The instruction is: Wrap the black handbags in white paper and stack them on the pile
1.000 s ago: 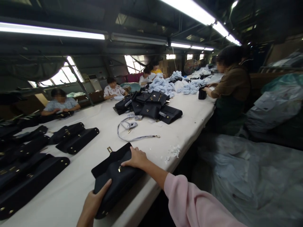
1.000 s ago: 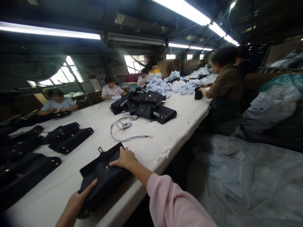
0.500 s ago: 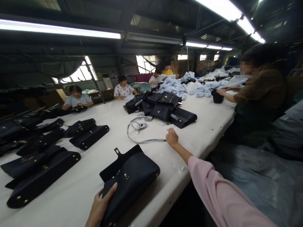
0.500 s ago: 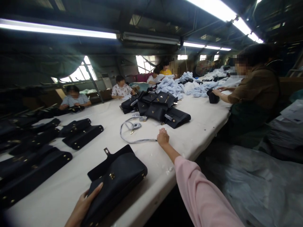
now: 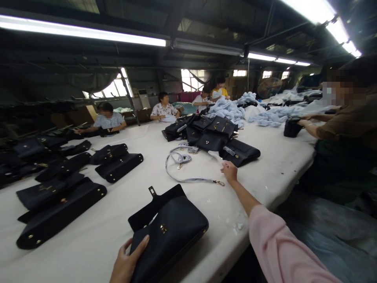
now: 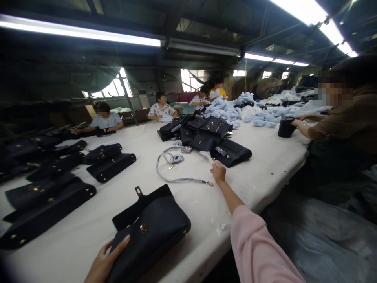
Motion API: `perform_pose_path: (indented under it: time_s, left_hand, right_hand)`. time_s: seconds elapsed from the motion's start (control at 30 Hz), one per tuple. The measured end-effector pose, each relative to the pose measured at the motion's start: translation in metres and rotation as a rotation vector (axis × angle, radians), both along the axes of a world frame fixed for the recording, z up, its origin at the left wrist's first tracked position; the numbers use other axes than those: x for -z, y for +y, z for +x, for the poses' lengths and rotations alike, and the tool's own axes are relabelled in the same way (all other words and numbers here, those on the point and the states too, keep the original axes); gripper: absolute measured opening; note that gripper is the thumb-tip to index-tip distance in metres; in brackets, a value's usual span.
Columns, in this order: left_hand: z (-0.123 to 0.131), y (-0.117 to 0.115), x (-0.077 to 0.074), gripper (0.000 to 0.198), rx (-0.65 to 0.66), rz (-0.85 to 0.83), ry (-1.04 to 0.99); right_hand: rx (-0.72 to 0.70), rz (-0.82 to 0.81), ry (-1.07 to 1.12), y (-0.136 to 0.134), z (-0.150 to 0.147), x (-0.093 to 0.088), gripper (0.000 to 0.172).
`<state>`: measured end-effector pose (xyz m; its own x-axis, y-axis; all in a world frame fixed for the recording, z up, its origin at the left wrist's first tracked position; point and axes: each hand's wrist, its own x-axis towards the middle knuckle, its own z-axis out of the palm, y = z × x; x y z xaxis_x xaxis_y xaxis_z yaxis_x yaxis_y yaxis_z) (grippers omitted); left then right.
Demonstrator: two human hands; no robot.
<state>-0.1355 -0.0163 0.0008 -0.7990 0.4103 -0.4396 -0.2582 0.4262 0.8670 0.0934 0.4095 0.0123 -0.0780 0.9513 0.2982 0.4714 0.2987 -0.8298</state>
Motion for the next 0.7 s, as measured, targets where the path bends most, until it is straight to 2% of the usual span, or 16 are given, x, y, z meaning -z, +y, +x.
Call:
perform_pose_path:
  time_s: [0.13,0.23,0.3,0.37,0.43,0.5,0.53,0.57,0.6,0.67,0.7]
  left_hand:
    - [-0.007,-0.001,0.003,0.108,0.006,-0.055,0.048]
    - [-0.009,-0.001,0.007,0.105,-0.018,-0.122,0.1]
    - [0.0,-0.003,0.005,0.106,-0.035,-0.122,0.124]
    - [0.023,-0.007,-0.006,0.106,-0.069,-0.11,0.304]
    - [0.06,-0.015,-0.024,0.099,-0.138,-0.092,0.645]
    - [0.105,-0.024,-0.045,0.082,-0.202,-0.004,0.941]
    - [0.127,-0.028,-0.054,0.07,-0.189,0.077,0.974]
    - [0.147,-0.032,-0.06,0.059,-0.105,0.155,0.898]
    - [0.165,-0.034,-0.063,0.055,0.036,0.228,0.741]
    - [0.191,-0.039,-0.056,0.064,0.284,0.379,0.318]
    - [0.198,-0.043,-0.048,0.074,0.324,0.44,0.128]
  right_hand:
    - [-0.149,-0.068,0.409,-0.04,0.03,-0.028,0.031]
    - [-0.27,-0.111,0.589,-0.076,0.063,-0.055,0.045]
    - [-0.362,-0.144,0.677,-0.104,0.084,-0.071,0.05]
    - [-0.48,-0.198,0.777,-0.135,0.101,-0.081,0.047]
    - [-0.585,-0.274,0.859,-0.168,0.112,-0.082,0.041]
    - [-0.655,-0.357,0.869,-0.201,0.117,-0.076,0.041]
    - [-0.687,-0.401,0.856,-0.218,0.117,-0.071,0.042]
    - [-0.727,-0.45,0.841,-0.234,0.117,-0.065,0.043]
    - [-0.782,-0.505,0.821,-0.249,0.116,-0.058,0.044]
    - [-0.929,-0.623,0.761,-0.275,0.113,-0.046,0.045]
    - [-1.01,-0.677,0.72,-0.285,0.112,-0.04,0.045]
